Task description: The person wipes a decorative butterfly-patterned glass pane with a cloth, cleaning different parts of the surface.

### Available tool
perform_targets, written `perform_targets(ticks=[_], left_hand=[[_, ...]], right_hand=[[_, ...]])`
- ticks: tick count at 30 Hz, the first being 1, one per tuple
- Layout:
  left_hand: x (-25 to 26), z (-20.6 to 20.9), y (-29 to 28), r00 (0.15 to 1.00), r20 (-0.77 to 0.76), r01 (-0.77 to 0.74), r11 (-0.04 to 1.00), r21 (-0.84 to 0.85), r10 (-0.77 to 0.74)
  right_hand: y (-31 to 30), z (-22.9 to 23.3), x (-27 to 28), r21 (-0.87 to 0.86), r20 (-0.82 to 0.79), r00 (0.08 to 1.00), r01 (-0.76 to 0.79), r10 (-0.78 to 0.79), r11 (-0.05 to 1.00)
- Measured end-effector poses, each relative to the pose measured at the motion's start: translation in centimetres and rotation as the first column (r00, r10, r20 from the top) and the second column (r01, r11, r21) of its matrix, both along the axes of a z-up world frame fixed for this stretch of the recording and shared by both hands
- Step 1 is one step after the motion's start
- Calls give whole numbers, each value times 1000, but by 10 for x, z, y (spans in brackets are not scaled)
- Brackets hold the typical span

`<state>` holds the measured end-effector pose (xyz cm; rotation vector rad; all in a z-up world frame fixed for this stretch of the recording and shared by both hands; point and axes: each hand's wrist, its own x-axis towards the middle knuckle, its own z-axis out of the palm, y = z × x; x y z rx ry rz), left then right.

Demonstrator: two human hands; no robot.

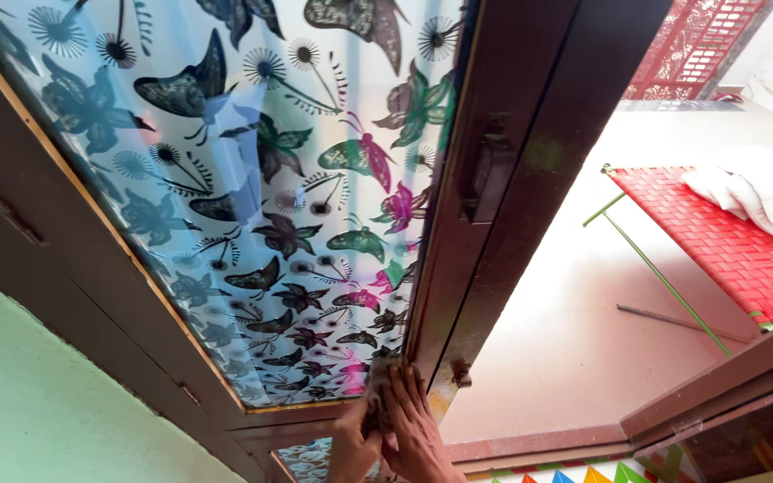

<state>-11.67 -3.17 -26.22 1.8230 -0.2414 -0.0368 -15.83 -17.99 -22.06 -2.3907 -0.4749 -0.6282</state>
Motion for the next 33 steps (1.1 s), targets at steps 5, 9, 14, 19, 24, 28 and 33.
perform_targets(ticks=[5, 9, 14, 19, 24, 28, 33], left_hand=[[5, 139, -22, 971, 239, 17, 999, -46, -5], [6, 238, -36, 732, 681, -81, 990, 117, -21], [-1, 324, -65, 534, 838, -314, 947, 71, 114], [14, 368, -122, 402, 885, -354, 931, -88, 236], [18, 376, -150, 553, 751, -375, 913, -162, 361], [15, 378, -151, 498, 778, -432, 888, -160, 383], [-32, 381, -160, 577, 706, -371, 902, -221, 411]], right_hand=[[-18, 53, 29, 108, 326, 943, 33, -67, 994], [-40, 112, 47, 219, 520, 842, 29, -142, 975], [-63, 167, 56, 246, 605, 790, -67, -99, 967], [-72, 178, 57, 230, 594, 803, -128, -35, 965], [-82, 179, 51, 270, 555, 832, -197, 15, 943], [-93, 187, 40, 267, 571, 821, -216, 27, 939], [-107, 203, 12, 357, 636, 771, -267, -24, 895]])
